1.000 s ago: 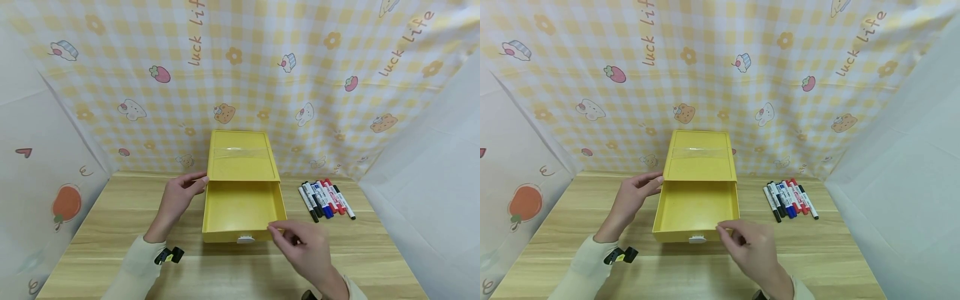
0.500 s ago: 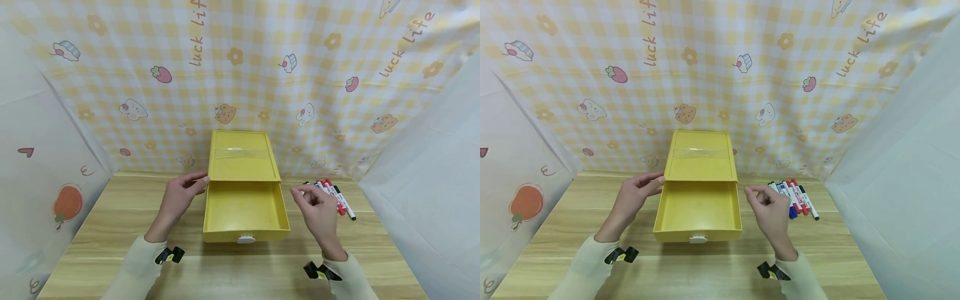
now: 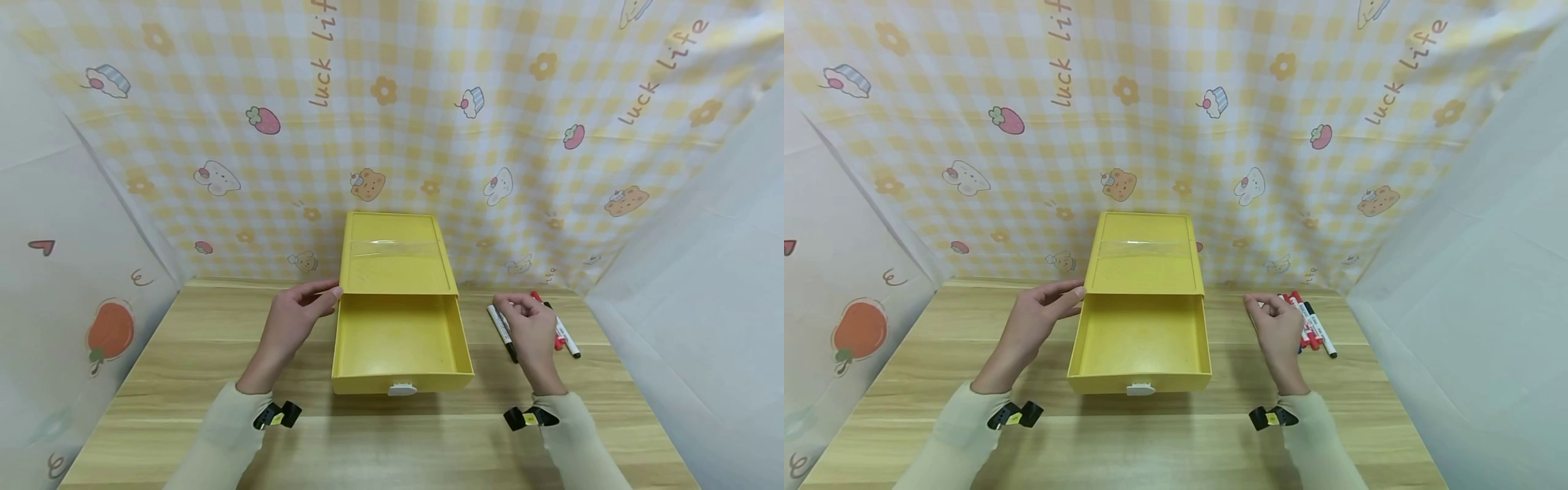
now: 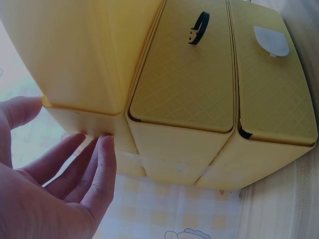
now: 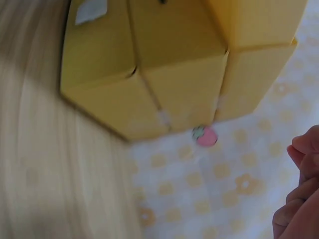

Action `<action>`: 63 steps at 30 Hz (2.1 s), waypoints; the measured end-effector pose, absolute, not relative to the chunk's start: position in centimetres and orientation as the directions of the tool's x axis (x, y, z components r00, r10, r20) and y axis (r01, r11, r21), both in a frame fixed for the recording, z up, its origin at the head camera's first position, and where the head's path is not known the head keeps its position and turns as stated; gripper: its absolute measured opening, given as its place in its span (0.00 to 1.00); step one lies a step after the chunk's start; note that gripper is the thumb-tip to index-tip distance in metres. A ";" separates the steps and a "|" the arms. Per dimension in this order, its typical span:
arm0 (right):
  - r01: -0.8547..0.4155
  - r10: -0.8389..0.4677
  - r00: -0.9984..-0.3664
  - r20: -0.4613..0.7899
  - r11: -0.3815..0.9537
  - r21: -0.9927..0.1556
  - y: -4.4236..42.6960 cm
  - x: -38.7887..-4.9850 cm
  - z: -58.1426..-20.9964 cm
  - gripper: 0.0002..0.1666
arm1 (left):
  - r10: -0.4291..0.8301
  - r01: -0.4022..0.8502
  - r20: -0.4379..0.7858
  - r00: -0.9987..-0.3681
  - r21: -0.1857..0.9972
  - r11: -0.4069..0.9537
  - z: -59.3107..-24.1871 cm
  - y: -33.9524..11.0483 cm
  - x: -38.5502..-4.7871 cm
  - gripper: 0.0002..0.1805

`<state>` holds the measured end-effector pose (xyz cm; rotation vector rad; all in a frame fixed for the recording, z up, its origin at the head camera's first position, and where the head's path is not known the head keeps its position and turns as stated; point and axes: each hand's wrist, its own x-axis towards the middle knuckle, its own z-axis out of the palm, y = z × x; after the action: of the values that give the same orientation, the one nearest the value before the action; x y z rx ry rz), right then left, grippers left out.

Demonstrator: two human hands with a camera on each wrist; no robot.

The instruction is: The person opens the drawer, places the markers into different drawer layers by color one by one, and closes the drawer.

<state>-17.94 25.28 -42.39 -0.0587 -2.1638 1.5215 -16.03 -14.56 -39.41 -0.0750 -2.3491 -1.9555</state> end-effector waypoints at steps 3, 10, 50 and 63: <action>-0.194 0.335 -0.878 0.342 0.404 -0.894 26.0 -18.4 -43.1 0.10 | -0.015 0.091 0.096 -0.995 0.980 0.177 -39.4 -14.6 -16.0 0.23; -0.122 0.367 -0.861 0.353 0.523 -0.843 27.5 -19.6 -44.8 0.09 | -0.021 0.083 0.088 -0.996 0.980 0.181 -39.4 -14.6 -16.1 0.24; 0.188 0.286 -0.952 0.112 0.831 -0.523 35.3 -20.8 -49.9 0.14 | -0.024 0.096 0.102 -0.994 0.976 0.198 -39.5 -14.6 -16.1 0.23; 0.225 0.294 -0.953 0.071 0.847 -0.481 36.3 -20.5 -50.4 0.11 | -0.022 0.093 0.099 -0.995 0.976 0.195 -39.4 -14.5 -16.0 0.23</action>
<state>-20.49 36.35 -50.35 -0.4074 -2.8820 0.7250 -15.99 -14.54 -39.35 -0.0698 -2.3567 -1.9361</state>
